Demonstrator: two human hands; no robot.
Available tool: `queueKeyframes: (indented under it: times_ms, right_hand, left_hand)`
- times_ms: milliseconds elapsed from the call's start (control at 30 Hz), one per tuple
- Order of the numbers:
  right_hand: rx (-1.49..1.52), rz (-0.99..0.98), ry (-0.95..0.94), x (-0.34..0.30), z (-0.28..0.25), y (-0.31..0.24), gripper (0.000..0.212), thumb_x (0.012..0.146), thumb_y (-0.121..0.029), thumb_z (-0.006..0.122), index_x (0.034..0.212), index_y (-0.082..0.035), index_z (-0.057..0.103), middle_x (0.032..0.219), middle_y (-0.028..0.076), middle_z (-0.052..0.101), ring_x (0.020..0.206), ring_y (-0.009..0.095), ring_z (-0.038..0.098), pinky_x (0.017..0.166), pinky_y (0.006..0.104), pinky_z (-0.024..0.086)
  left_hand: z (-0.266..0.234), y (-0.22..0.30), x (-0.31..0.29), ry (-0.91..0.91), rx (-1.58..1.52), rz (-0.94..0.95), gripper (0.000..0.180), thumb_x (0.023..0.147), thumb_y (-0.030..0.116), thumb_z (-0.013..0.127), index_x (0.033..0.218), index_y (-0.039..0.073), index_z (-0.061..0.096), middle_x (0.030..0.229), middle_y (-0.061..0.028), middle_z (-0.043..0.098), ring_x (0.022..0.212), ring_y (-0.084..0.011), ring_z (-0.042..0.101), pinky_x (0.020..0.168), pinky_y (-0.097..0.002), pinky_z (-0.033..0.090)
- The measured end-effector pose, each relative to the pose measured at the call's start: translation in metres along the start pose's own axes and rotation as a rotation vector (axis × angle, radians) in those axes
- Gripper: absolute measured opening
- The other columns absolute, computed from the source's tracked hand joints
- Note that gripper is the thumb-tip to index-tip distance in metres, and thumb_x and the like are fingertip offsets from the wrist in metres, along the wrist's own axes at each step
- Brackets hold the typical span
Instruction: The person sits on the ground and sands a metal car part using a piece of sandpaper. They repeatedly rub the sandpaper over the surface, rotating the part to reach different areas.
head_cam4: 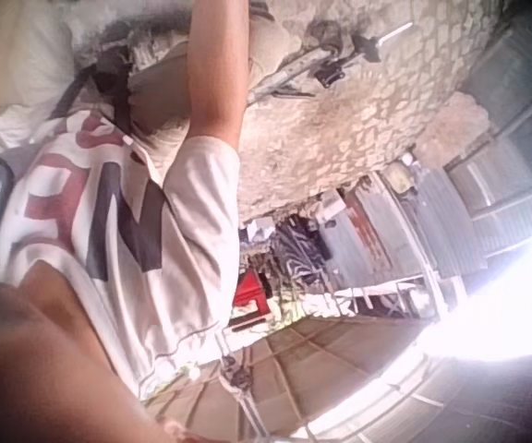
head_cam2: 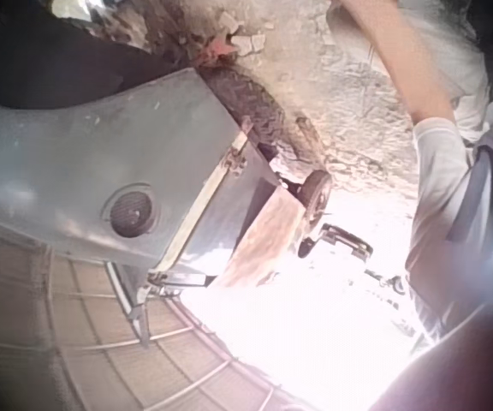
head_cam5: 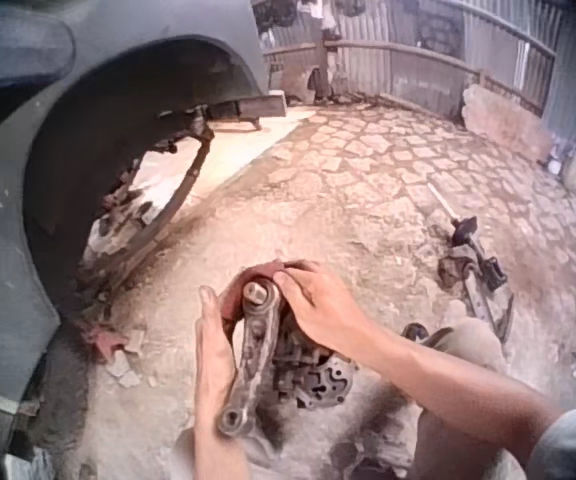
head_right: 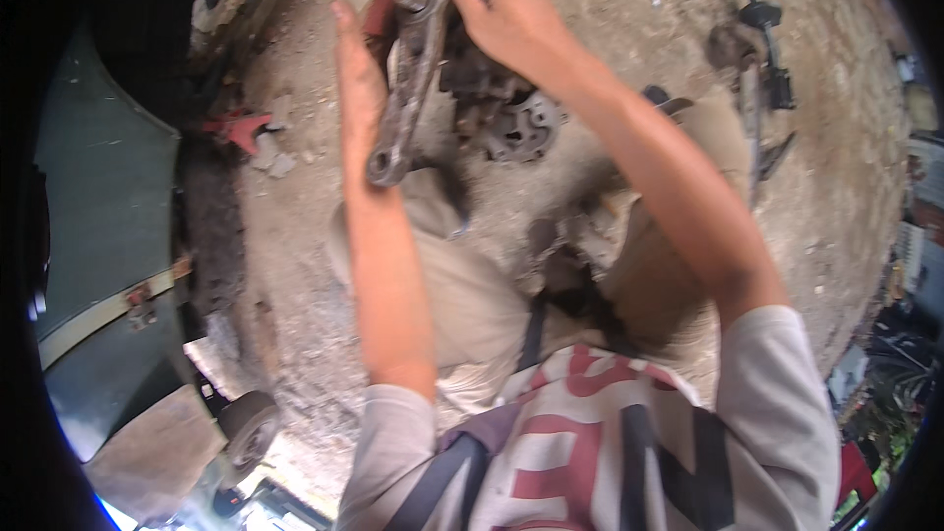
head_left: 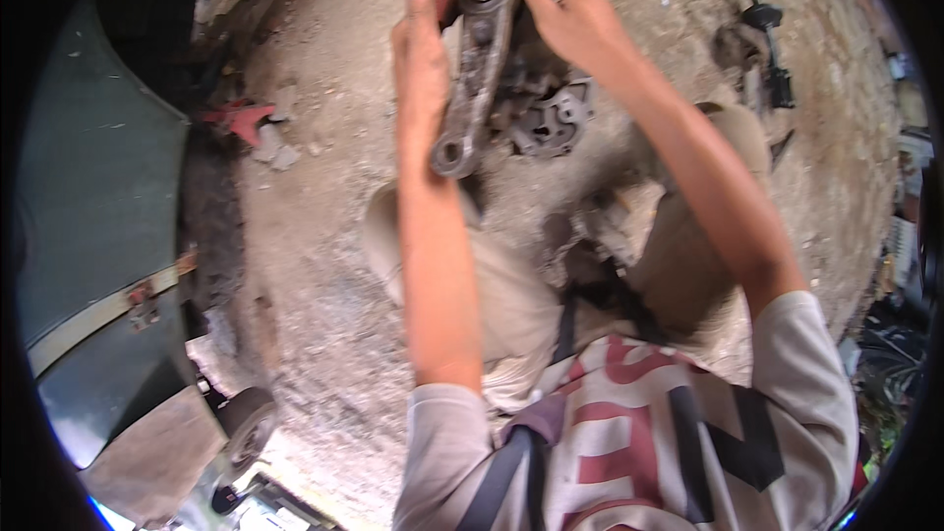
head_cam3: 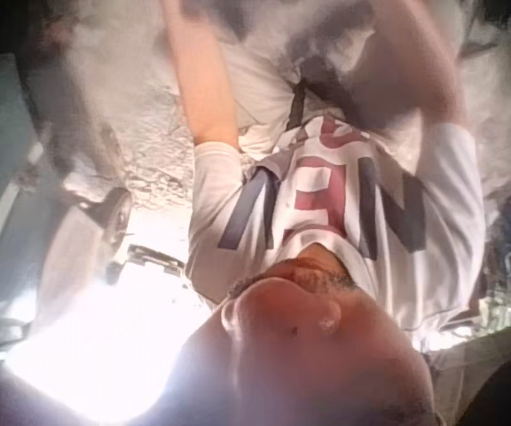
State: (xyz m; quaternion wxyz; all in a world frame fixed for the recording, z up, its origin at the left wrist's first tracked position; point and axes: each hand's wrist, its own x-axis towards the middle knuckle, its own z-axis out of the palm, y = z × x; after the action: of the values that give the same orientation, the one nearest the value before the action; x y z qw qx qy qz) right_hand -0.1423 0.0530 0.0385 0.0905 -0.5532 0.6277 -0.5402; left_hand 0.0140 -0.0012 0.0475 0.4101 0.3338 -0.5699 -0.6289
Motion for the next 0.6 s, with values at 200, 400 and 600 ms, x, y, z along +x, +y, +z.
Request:
queueKeyframes:
  times_ms: [200, 400, 600]
  right_hand:
    - [-0.028, -0.076, 0.04, -0.003, 0.005, 0.015, 0.033, 0.101, -0.027, 0.054, 0.114, -0.001, 0.071, 0.116, 0.019, 0.068, 0.11, 0.039, 0.063, 0.096, 0.044, 0.049]
    - [-0.034, -0.09, 0.04, -0.001, -0.002, 0.013, 0.028, 0.099, -0.022, 0.057, 0.109, -0.001, 0.073, 0.114, 0.018, 0.069, 0.107, 0.037, 0.061, 0.096, 0.0435, 0.049]
    - [0.03, -0.116, 0.055, -0.001, 0.004, -0.008, 0.023, 0.098, -0.016, 0.059, 0.107, 0.0, 0.072, 0.113, 0.018, 0.068, 0.107, 0.038, 0.059, 0.094, 0.0429, 0.048]
  left_hand:
    - [0.0, -0.012, 0.007, -0.087, -0.044, 0.061, 0.092, 0.099, 0.075, 0.026, 0.13, -0.004, 0.062, 0.126, -0.0149, 0.065, 0.118, -0.024, 0.058, 0.107, -0.0391, 0.039]
    - [0.016, 0.008, 0.006, -0.188, -0.076, 0.066, 0.097, 0.093, 0.081, 0.028, 0.13, -0.002, 0.062, 0.13, -0.0149, 0.063, 0.123, -0.0245, 0.056, 0.11, -0.0386, 0.038]
    - [-0.005, 0.001, 0.001, 0.001, -0.094, 0.065, 0.087, 0.101, 0.069, 0.032, 0.142, -0.006, 0.051, 0.131, -0.0178, 0.063, 0.122, -0.0244, 0.057, 0.108, -0.0382, 0.041]
